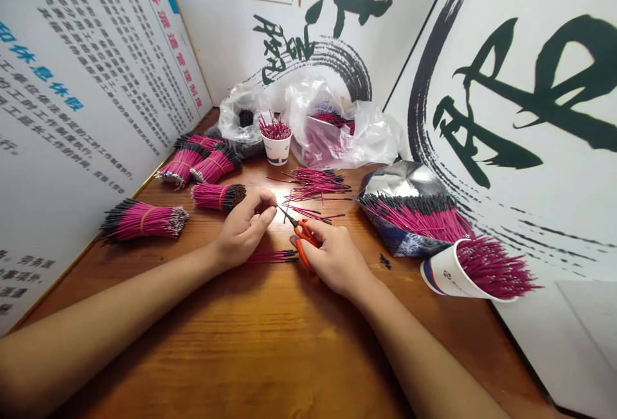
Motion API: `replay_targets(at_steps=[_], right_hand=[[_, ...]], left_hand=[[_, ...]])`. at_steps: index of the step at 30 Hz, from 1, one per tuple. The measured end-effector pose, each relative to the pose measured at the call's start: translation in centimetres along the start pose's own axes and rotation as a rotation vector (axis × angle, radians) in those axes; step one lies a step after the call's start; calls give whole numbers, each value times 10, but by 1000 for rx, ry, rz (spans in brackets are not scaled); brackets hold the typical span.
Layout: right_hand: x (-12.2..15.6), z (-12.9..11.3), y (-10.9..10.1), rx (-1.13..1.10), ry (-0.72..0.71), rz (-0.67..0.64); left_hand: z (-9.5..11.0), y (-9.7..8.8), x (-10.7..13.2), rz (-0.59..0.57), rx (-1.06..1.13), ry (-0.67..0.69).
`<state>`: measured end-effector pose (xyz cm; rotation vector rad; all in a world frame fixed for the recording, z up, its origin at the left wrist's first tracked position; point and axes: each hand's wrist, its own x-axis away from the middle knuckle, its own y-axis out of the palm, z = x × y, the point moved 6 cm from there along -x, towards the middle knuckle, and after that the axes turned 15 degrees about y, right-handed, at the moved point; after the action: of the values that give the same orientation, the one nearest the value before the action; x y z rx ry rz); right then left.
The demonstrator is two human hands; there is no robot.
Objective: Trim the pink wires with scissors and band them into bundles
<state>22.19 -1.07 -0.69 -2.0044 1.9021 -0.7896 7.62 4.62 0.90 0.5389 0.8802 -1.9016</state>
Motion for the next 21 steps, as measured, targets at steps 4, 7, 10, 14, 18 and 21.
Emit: replay_targets(at_steps=[4,7,10,14,18,21], right_hand=[[-1,1,-3,10,28,32],[-1,-1,-4,39,17,56],[-1,-2,-3,61,6,51],[-3,2,-11,100,-7,105],[-9,10,-29,134,5,253],[-13,17,-42,236,63,364]], left_hand=[[0,0,0,-6,-10,7],[1,0,0,-6,-14,8],[0,0,0,-6,-29,8],[0,-1,0,-39,-95,29],[4,5,-1,-206,-256,73],[9,17,1,-416,-398,147]])
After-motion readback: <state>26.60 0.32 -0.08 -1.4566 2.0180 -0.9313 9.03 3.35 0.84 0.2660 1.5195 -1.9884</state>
